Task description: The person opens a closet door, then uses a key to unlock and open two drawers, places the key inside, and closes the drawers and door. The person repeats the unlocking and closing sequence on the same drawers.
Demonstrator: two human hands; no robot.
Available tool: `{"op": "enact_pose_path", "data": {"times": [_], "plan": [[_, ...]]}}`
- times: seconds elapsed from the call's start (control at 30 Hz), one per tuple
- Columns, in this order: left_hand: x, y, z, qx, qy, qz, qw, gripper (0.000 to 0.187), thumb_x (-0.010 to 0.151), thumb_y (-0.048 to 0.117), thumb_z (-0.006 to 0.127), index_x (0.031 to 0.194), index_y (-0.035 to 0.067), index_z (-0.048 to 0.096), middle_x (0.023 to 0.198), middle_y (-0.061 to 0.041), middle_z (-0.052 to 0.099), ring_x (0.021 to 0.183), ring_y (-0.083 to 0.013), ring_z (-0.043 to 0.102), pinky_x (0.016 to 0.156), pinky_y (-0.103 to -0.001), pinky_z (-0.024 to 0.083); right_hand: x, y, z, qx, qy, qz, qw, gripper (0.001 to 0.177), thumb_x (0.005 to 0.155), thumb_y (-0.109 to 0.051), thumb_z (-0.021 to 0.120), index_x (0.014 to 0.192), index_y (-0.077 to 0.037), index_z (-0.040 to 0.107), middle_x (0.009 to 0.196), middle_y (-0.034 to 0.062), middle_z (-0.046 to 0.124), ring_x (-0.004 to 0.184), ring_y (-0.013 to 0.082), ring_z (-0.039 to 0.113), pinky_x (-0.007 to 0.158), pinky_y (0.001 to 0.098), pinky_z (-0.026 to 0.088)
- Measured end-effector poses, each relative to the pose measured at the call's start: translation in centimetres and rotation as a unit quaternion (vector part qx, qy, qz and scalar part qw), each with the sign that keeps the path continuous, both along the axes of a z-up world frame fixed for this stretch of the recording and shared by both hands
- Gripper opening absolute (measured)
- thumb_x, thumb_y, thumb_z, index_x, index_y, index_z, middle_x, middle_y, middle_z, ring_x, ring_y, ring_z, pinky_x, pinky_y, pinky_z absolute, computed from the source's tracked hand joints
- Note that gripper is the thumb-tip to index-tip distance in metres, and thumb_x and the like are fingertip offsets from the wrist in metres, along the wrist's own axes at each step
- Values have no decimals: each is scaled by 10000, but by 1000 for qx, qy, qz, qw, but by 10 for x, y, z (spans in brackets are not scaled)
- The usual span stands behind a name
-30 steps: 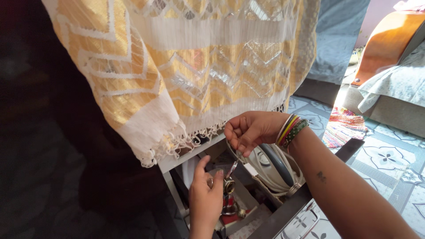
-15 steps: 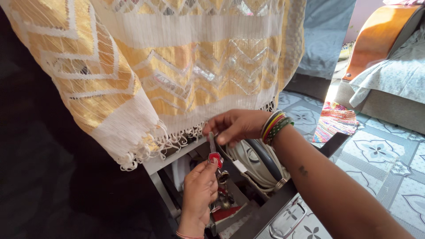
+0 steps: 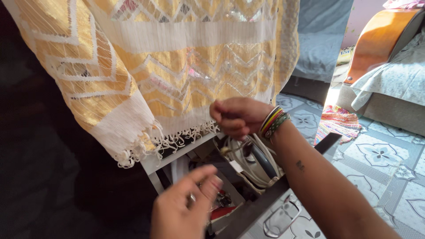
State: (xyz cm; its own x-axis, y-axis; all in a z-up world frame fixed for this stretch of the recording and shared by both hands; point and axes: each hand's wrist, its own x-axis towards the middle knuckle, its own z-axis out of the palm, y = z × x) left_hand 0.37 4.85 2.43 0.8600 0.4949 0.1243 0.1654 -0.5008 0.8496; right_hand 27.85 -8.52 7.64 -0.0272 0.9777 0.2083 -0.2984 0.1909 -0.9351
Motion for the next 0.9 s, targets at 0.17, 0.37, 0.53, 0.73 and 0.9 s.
{"op": "enact_pose_path", "data": {"times": [0.17,0.37,0.53,0.73,0.9], "plan": [[-5,-76,-31,181,-9,-228,957,255,920,336,735,1134,203,776,1007,-71,781,913,-255,775,810,-426,591,12,-21,29,230,154,66,959,397,1173,-443,409,1122,-101,605,597,-92,343,438,5,333,384,201,284],[20,-81,-51,317,7,-89,944,274,911,239,599,1155,180,708,987,-125,732,897,-391,713,764,-526,566,-15,-125,17,293,29,1,956,447,1124,-446,489,1116,-23,632,592,-53,367,422,36,320,381,215,289],[48,-56,-54,359,9,13,933,211,970,285,549,1020,162,714,927,-130,727,872,-383,710,765,-522,562,-66,-154,-47,38,-79,-200,976,387,1061,-293,564,1125,80,644,563,-49,405,424,53,330,381,245,269],[97,-8,-75,-82,-71,40,993,339,1029,346,543,1160,82,712,799,-136,633,717,-308,542,646,-485,424,-136,-122,-103,-202,-84,-367,904,268,943,-286,659,1038,-42,714,571,-16,458,415,77,356,365,253,245],[100,-19,-119,-444,-105,-79,886,498,1045,412,461,1373,54,575,1212,-102,692,999,-227,622,756,-383,488,-164,-86,-128,-208,-84,-415,882,333,940,-345,693,1041,-28,711,718,-34,628,477,55,414,413,234,299]]}}
